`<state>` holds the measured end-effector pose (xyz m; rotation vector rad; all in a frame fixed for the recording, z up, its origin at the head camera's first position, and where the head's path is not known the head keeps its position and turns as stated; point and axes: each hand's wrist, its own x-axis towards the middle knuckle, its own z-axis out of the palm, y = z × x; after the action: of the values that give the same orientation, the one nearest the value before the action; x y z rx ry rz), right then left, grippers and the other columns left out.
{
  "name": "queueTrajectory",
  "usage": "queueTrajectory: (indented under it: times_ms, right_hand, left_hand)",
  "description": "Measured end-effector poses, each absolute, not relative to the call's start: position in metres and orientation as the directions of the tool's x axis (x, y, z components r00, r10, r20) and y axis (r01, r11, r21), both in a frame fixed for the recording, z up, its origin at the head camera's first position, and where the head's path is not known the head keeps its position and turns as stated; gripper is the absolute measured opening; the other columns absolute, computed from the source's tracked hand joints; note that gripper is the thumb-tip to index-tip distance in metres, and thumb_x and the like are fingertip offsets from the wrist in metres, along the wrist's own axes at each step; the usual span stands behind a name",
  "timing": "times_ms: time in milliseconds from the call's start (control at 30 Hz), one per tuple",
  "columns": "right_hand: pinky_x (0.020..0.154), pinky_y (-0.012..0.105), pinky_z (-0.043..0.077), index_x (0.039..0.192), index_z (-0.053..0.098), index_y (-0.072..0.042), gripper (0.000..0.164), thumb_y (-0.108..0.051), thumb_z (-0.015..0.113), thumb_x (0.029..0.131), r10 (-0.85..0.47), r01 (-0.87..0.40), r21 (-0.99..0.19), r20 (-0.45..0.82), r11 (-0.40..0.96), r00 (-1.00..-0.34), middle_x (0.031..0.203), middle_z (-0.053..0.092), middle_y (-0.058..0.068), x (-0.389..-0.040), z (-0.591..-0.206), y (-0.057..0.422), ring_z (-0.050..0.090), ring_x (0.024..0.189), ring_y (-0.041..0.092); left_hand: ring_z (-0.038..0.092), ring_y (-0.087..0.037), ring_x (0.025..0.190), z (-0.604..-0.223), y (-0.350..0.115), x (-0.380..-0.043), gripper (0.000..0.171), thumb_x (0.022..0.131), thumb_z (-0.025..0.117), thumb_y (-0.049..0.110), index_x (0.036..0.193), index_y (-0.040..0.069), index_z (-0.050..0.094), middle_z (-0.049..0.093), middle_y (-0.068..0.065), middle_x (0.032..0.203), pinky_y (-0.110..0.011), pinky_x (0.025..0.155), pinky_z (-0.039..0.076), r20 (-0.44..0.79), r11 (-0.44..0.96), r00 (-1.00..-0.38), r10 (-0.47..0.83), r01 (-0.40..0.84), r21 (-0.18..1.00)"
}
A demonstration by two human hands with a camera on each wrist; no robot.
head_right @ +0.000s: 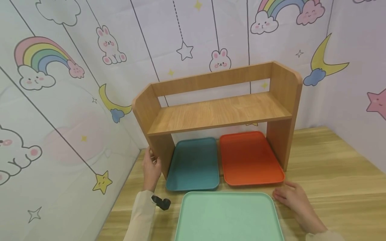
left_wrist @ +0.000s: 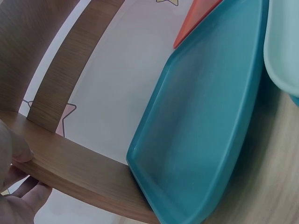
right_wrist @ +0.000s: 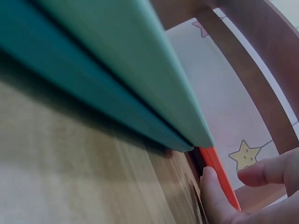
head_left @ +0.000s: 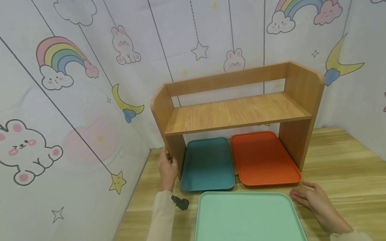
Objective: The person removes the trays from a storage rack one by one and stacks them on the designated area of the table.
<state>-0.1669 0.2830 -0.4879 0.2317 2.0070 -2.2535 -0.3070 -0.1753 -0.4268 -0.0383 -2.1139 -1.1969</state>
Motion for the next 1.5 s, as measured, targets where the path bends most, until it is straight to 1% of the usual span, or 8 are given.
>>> queueTrajectory:
  times_ms: [200,500,800,900,1000,1200,1400,1500]
  right_hand:
    - [0.089,0.028,0.055,0.139,-0.023,0.017,0.077,0.005,0.039,0.095,0.008,0.147,-0.972,-0.151,-0.183,-0.988,0.105,0.060,0.011,-0.178,-0.486,0.289,0.068,0.092,0.011]
    - [0.088,0.029,0.056,0.141,-0.020,0.015,0.079,0.001,0.043,0.096,0.016,0.160,-0.957,-0.169,-0.242,-0.985,0.096,0.059,-0.004,-0.194,-0.490,0.293,0.067,0.088,0.008]
    - [0.088,0.031,0.056,0.144,-0.014,0.014,0.077,0.008,0.041,0.091,0.039,0.126,-0.966,-0.138,-0.224,-0.990,0.111,0.052,0.013,-0.203,-0.494,0.290,0.063,0.087,0.005]
    - [0.089,0.032,0.056,0.144,-0.018,0.011,0.076,0.006,0.038,0.092,0.020,0.142,-0.966,-0.150,-0.215,-0.989,0.133,0.031,0.036,-0.205,-0.494,0.291,0.061,0.087,0.003]
    - [0.091,0.033,0.055,0.144,-0.022,0.008,0.075,0.004,0.034,0.095,-0.001,0.164,-0.962,-0.168,-0.218,-0.986,0.146,0.002,0.038,-0.207,-0.495,0.292,0.060,0.087,0.003]
    - [0.092,0.039,0.054,0.145,-0.019,0.006,0.072,0.005,0.033,0.096,-0.031,0.167,-0.947,-0.165,-0.275,-0.986,0.128,0.039,0.025,-0.205,-0.500,0.297,0.063,0.089,0.007]
    - [0.095,0.041,0.052,0.147,-0.018,0.003,0.075,0.010,0.036,0.095,-0.067,0.173,-0.917,-0.159,-0.360,-0.985,0.138,0.026,0.032,-0.202,-0.501,0.300,0.063,0.091,0.006]
    - [0.094,0.042,0.052,0.147,-0.018,0.002,0.081,0.009,0.043,0.094,-0.082,0.180,-0.892,-0.160,-0.415,-0.984,0.122,0.052,0.019,-0.201,-0.500,0.301,0.064,0.091,0.007]
  left_hand:
    - [0.064,-0.038,0.098,-0.426,-0.174,-0.308,0.052,0.085,0.056,-0.009,0.135,0.003,0.047,0.058,-0.023,0.117,-0.048,0.080,0.058,0.589,0.575,-0.752,-0.295,0.353,0.739]
    - [0.064,-0.038,0.098,-0.429,-0.177,-0.308,0.053,0.085,0.056,-0.009,0.135,0.005,0.047,0.058,-0.022,0.119,-0.048,0.080,0.058,0.589,0.573,-0.755,-0.286,0.358,0.737]
    - [0.064,-0.036,0.098,-0.430,-0.177,-0.307,0.052,0.086,0.056,-0.009,0.135,0.005,0.046,0.058,-0.022,0.119,-0.048,0.081,0.058,0.581,0.561,-0.761,-0.289,0.357,0.747]
    - [0.064,-0.037,0.100,-0.430,-0.177,-0.307,0.053,0.086,0.056,-0.008,0.136,0.005,0.046,0.057,-0.022,0.121,-0.048,0.081,0.057,0.577,0.559,-0.764,-0.288,0.355,0.749]
    - [0.064,-0.037,0.101,-0.429,-0.178,-0.306,0.053,0.086,0.056,-0.008,0.136,0.005,0.045,0.057,-0.022,0.122,-0.048,0.082,0.057,0.574,0.555,-0.767,-0.288,0.355,0.752]
    - [0.064,-0.038,0.101,-0.430,-0.177,-0.306,0.053,0.086,0.057,-0.008,0.136,0.005,0.046,0.057,-0.023,0.121,-0.048,0.082,0.057,0.572,0.549,-0.769,-0.286,0.358,0.755]
    - [0.064,-0.037,0.100,-0.430,-0.177,-0.307,0.052,0.086,0.057,-0.008,0.136,0.005,0.046,0.057,-0.022,0.120,-0.048,0.081,0.058,0.577,0.562,-0.764,-0.289,0.353,0.748]
    - [0.064,-0.037,0.100,-0.430,-0.177,-0.308,0.052,0.086,0.057,-0.008,0.136,0.005,0.046,0.058,-0.022,0.119,-0.048,0.081,0.058,0.572,0.564,-0.767,-0.292,0.345,0.751]
